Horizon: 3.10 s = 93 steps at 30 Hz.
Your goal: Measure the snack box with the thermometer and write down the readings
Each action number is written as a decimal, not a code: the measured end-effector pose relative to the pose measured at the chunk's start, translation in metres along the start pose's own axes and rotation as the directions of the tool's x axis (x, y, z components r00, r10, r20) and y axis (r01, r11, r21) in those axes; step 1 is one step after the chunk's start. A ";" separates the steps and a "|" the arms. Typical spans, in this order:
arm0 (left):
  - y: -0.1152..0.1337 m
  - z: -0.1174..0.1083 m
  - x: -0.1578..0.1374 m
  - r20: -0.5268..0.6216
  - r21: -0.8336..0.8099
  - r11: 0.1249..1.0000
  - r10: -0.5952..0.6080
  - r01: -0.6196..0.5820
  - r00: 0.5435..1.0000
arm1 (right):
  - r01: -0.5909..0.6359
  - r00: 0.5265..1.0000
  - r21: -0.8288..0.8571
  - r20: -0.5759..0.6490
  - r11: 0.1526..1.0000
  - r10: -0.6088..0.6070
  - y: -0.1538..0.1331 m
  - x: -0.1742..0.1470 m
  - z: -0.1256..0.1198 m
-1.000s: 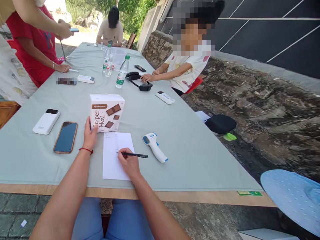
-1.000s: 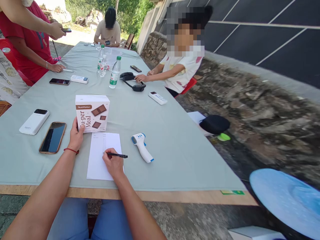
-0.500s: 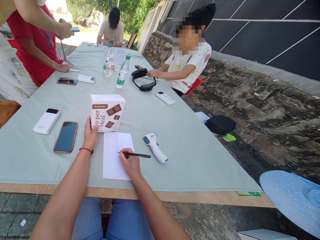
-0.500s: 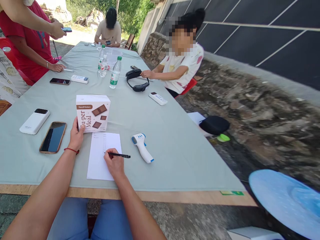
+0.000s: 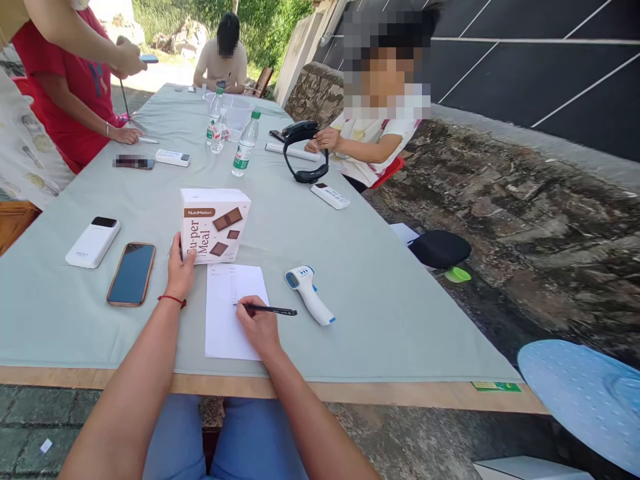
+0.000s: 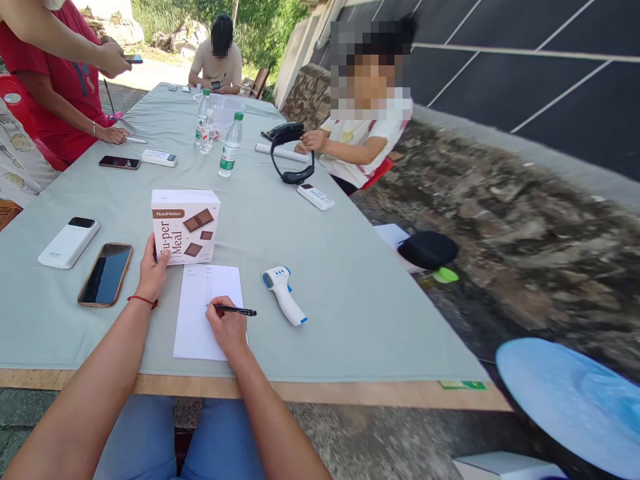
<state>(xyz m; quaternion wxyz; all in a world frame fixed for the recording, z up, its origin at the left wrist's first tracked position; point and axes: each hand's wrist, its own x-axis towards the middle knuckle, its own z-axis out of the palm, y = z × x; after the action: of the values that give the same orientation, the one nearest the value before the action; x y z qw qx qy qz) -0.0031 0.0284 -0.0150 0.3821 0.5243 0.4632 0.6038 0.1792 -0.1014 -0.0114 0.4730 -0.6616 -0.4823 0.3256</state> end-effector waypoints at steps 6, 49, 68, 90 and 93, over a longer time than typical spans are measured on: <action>0.000 0.001 0.000 0.001 -0.024 1.000 0.014 -0.014 1.000 | 0.001 1.000 -0.013 -0.013 1.000 -0.001 0.001 0.000 0.001; 0.001 0.000 0.001 -0.001 -0.022 1.000 0.012 -0.012 1.000 | -0.035 0.998 -0.043 -0.060 0.998 0.032 0.004 0.000 -0.001; 0.003 0.001 0.000 -0.009 -0.050 0.999 -0.010 0.010 1.000 | -0.065 0.995 0.010 -0.069 0.998 0.065 -0.002 -0.001 -0.002; 0.006 0.002 -0.001 0.001 -0.037 0.999 -0.004 0.005 1.000 | -0.059 0.994 0.004 -0.093 0.998 0.059 -0.001 -0.001 -0.002; 0.009 0.003 -0.002 -0.003 -0.041 0.999 -0.001 0.001 1.000 | -0.059 0.989 0.086 -0.132 0.995 0.070 -0.001 0.001 -0.002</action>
<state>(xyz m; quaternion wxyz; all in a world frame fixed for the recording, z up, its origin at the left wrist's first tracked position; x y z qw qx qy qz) 0.0005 0.0249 -0.0066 0.3924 0.5153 0.4514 0.6137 0.1809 -0.1014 -0.0093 0.5201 -0.6775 -0.4138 0.3149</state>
